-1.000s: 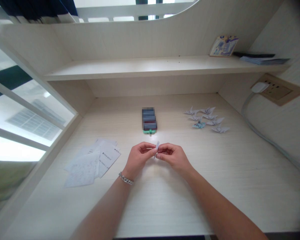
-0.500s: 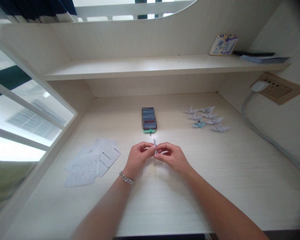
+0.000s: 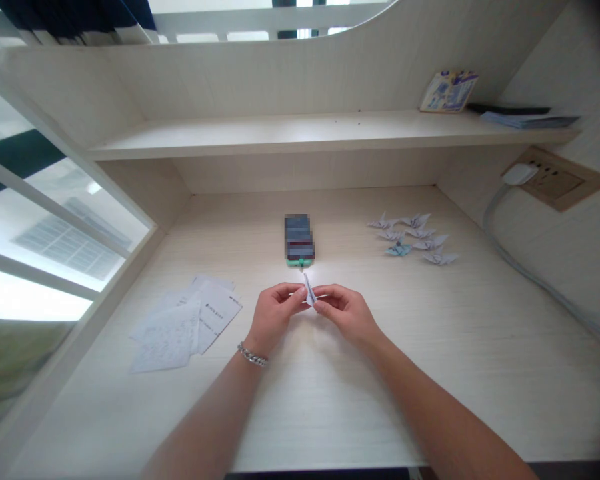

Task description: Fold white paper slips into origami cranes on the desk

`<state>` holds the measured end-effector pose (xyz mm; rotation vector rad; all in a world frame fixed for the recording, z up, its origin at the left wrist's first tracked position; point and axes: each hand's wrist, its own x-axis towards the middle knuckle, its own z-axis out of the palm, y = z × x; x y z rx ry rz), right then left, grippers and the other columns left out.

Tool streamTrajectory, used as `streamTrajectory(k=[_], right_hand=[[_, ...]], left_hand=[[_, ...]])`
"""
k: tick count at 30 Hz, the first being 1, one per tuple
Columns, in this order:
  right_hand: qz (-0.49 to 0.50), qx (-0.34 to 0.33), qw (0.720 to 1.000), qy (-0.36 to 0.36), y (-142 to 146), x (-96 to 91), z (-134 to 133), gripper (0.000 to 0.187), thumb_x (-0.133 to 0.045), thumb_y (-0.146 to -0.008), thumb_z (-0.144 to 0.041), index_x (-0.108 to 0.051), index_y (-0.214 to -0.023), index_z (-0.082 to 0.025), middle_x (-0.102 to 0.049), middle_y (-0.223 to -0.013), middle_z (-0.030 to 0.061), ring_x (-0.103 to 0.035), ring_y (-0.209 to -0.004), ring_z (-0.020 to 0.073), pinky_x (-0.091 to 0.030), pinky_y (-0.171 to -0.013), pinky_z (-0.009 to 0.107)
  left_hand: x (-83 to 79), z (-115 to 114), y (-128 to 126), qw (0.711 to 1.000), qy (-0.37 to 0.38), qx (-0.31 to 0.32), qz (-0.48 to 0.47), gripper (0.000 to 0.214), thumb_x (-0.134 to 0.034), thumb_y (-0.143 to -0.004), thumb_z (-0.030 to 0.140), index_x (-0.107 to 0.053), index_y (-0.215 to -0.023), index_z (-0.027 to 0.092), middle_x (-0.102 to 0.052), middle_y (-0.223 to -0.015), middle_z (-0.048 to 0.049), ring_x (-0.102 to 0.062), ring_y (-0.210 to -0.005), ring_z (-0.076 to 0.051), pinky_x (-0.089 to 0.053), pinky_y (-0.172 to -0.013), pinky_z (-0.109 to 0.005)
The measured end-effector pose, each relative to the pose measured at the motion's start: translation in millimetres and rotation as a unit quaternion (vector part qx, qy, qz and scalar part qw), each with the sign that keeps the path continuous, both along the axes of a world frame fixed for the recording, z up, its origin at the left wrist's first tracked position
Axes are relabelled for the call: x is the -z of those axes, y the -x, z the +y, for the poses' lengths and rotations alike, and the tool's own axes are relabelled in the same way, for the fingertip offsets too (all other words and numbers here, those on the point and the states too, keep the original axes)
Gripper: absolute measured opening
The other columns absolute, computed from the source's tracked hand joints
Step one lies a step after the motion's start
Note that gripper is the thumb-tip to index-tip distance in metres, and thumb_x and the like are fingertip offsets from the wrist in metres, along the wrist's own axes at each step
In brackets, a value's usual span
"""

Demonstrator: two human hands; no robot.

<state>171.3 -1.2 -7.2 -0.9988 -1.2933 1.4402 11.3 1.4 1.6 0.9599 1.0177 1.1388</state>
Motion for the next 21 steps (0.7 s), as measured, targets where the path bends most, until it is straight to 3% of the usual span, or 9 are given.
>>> streamTrajectory(k=[9,14,21], right_hand=[[0.002,0.041,0.999,-0.022,3.6,-0.4,-1.0,0.016,-0.065,-0.072,-0.032,-0.067,-0.082,-0.02,-0.067,-0.098,0.007,-0.061,-0.093,0.022,-0.047,-0.084,0.036],[-0.023,0.045,0.998,-0.023,0.7,-0.4,-0.4,0.011,-0.064,-0.072,-0.028,-0.065,-0.077,-0.018,-0.066,-0.097,0.0072,-0.061,-0.088,0.0209,-0.048,-0.079,0.033],[-0.068,0.06,0.996,-0.013,2.2,2.1,-1.0,0.013,-0.066,-0.069,-0.027,-0.06,-0.077,-0.018,-0.063,-0.078,0.003,-0.059,-0.07,0.0174,-0.048,-0.066,0.029]], left_hand=[[-3.8,-1.6,-0.1,0.989,-0.084,-0.02,0.122,0.021,-0.064,-0.073,0.031,-0.069,-0.085,0.015,-0.07,-0.089,-0.0077,-0.064,-0.082,-0.019,-0.05,-0.076,-0.03],[-5.5,-3.1,-0.5,0.988,-0.097,-0.007,0.123,0.02,-0.063,-0.074,0.03,-0.068,-0.085,0.015,-0.069,-0.088,-0.0076,-0.063,-0.082,-0.019,-0.049,-0.076,-0.029],[-0.4,-3.6,-2.1,0.983,-0.105,0.0,0.149,0.018,-0.062,-0.074,0.029,-0.067,-0.084,0.015,-0.068,-0.086,-0.0072,-0.062,-0.08,-0.018,-0.049,-0.074,-0.028]])
